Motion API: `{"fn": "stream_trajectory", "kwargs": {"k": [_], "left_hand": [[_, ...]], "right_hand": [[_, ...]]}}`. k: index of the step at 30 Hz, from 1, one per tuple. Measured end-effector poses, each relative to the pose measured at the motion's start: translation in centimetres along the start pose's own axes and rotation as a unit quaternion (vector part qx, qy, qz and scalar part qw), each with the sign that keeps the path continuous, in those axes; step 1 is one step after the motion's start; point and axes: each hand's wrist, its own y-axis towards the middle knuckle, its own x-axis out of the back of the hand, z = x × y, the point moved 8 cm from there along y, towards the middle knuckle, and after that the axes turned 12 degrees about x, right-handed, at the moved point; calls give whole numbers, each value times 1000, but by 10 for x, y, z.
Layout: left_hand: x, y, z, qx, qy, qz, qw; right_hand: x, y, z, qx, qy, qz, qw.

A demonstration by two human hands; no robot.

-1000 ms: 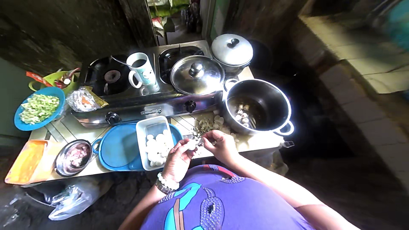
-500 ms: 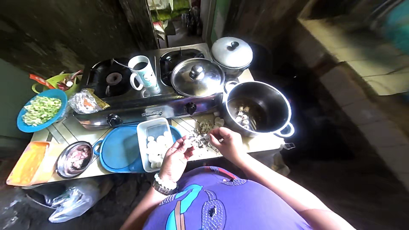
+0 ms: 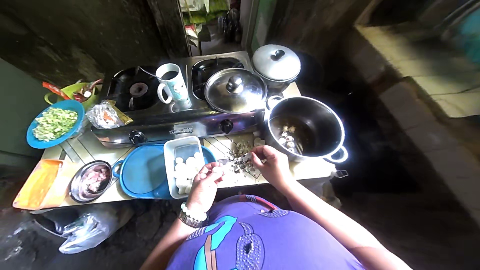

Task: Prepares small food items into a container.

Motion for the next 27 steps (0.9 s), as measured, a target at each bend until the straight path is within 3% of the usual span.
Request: {"fn": "stream_trajectory", "kwargs": {"k": [6, 11, 15, 21, 27], "left_hand": [[12, -3, -9, -15, -37, -90, 995], [22, -4, -15, -40, -17, -87, 995], [16, -10, -18, -26, -56, -81, 995], [-1, -25, -20, -86, 85, -51, 991], [-2, -33, -18, -145, 138, -18, 980]], "right_hand": [[6, 3, 12, 24, 23, -17, 999], [7, 11, 3, 32, -4, -23, 999], [-20, 12, -24, -28, -77, 107, 991], [-50, 9, 29, 98, 68, 91, 989], [-57, 10, 41, 120, 127, 131, 976]]}}
